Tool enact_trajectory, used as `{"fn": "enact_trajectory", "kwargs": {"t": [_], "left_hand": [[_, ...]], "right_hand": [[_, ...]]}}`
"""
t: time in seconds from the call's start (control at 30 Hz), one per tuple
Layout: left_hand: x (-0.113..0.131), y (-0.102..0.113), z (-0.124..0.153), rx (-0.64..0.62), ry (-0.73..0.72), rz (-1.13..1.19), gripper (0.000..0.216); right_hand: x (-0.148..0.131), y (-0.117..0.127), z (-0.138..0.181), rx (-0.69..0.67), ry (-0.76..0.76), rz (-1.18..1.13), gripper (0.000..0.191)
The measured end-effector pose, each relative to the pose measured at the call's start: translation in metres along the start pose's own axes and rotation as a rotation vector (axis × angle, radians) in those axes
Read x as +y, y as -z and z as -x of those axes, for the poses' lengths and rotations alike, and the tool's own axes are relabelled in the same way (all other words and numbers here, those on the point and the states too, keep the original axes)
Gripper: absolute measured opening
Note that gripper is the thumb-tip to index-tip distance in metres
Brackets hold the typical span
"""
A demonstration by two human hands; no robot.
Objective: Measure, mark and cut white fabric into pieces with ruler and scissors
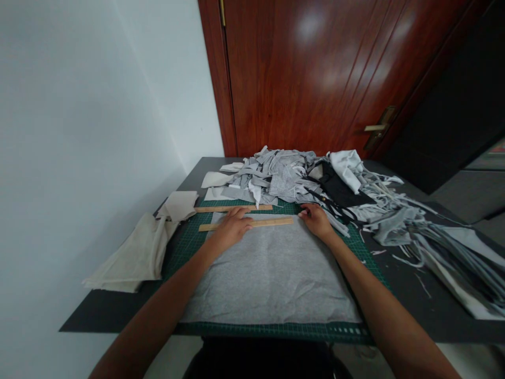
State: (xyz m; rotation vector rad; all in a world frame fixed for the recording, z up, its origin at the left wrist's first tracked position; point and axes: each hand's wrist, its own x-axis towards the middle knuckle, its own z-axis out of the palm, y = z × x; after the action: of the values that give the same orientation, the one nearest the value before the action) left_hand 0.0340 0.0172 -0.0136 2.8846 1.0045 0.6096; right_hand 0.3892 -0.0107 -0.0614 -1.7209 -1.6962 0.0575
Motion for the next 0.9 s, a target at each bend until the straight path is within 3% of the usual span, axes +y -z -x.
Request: {"fn": "enact_trajectory", "kwargs": {"t": [0.2,0.37,0.5,0.57,0.63,0.73,0.8,0.9], "left_hand": [[0.006,-0.007,0.004,-0.03,0.085,0.038,0.03],[0.016,-0.006,0.013,-0.08,0.027,-0.039,0.04],[0.035,0.003,0.02,-0.003,0.087,-0.199,0.05],[0.049,0.008,0.024,0.01,0.113,-0.281,0.046],[0.062,0.012,0.028,-0.058,0.106,-0.308,0.032],[0.078,0.014,0.036,-0.193,0.108,-0.234,0.03],[0.088,0.012,0.043,-0.207,0.147,-0.152,0.027],[0.106,0.006,0.058,-0.115,0.268,-0.134,0.063]], "right_hand": [[0.004,-0.003,-0.004,0.063,-0.018,-0.142,0.008],[0.001,-0.001,-0.006,0.116,-0.01,-0.26,0.019],[-0.004,0.011,-0.003,0.149,0.037,-0.318,0.025],[-0.009,0.019,0.001,0.088,0.098,-0.325,0.024],[-0.016,0.025,0.007,-0.012,0.167,-0.312,0.024],[-0.026,0.029,0.015,-0.161,0.24,-0.254,0.025],[-0.033,0.029,0.02,-0.222,0.248,-0.202,0.03],[-0.04,0.029,0.024,-0.258,0.254,-0.041,0.052]]}}
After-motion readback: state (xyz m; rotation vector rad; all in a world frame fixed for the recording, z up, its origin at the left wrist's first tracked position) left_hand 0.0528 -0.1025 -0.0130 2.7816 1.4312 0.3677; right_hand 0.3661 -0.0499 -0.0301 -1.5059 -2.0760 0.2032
